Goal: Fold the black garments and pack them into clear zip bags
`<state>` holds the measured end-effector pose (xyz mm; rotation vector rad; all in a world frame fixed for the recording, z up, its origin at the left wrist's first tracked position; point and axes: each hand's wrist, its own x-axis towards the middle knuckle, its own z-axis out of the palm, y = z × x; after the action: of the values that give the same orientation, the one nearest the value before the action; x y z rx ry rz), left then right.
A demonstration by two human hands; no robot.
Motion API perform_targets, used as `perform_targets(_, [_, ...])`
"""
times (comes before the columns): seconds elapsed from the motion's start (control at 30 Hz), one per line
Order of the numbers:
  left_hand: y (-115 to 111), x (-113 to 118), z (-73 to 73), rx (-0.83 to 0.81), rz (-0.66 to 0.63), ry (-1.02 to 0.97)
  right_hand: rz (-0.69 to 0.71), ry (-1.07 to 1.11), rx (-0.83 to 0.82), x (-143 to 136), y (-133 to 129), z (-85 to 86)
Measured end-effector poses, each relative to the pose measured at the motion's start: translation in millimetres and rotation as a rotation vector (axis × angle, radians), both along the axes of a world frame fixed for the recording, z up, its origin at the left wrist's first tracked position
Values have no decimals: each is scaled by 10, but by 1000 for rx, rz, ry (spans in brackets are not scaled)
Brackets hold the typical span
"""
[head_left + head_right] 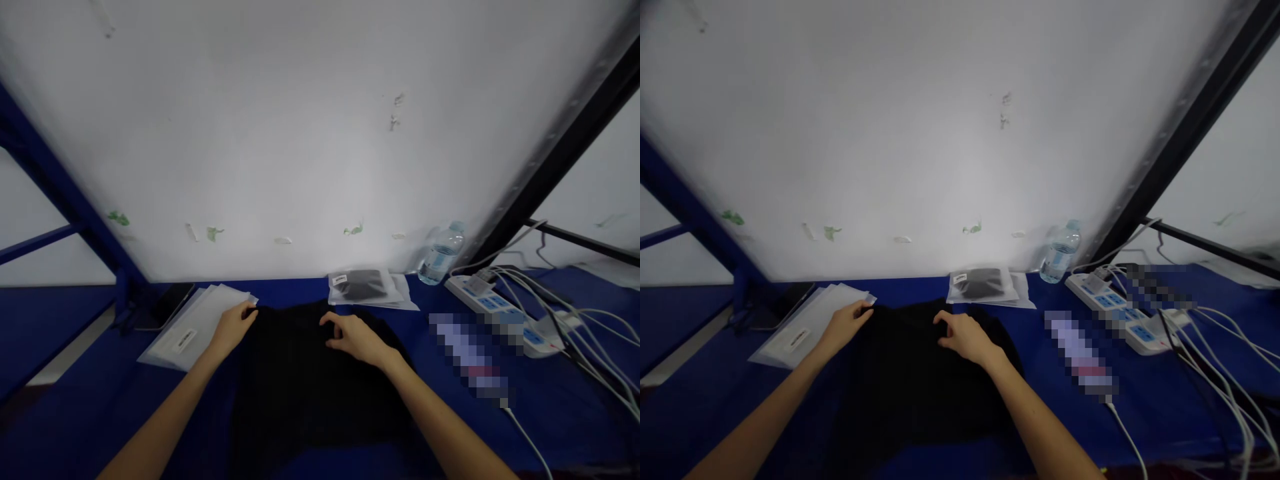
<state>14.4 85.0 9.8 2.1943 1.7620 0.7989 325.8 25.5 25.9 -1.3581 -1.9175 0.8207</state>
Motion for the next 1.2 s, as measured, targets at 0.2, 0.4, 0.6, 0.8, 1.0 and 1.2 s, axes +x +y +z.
perform_targets(0.2, [-174, 65, -20, 203, 31, 41, -332, 156, 131, 24, 236, 15])
perform_targets(0.4, [-485, 265, -42, 273, -324, 235, -288, -192, 337, 358, -258, -20])
perform_targets(0.6, [-511, 339, -262, 103, -377, 370, -360, -452, 241, 641, -409, -114])
perform_targets(0.8, [-795, 440, -35, 116, -456, 350, -560, -3, 184, 591, -82, -81])
perform_targets(1.0, [-1287, 440, -23, -7, -660, 433, -264, -335, 336, 351, -400, -262])
perform_targets(1.2, [-1303, 374, -163, -27, -662, 470, -227, -544, 242, 407, -640, -420])
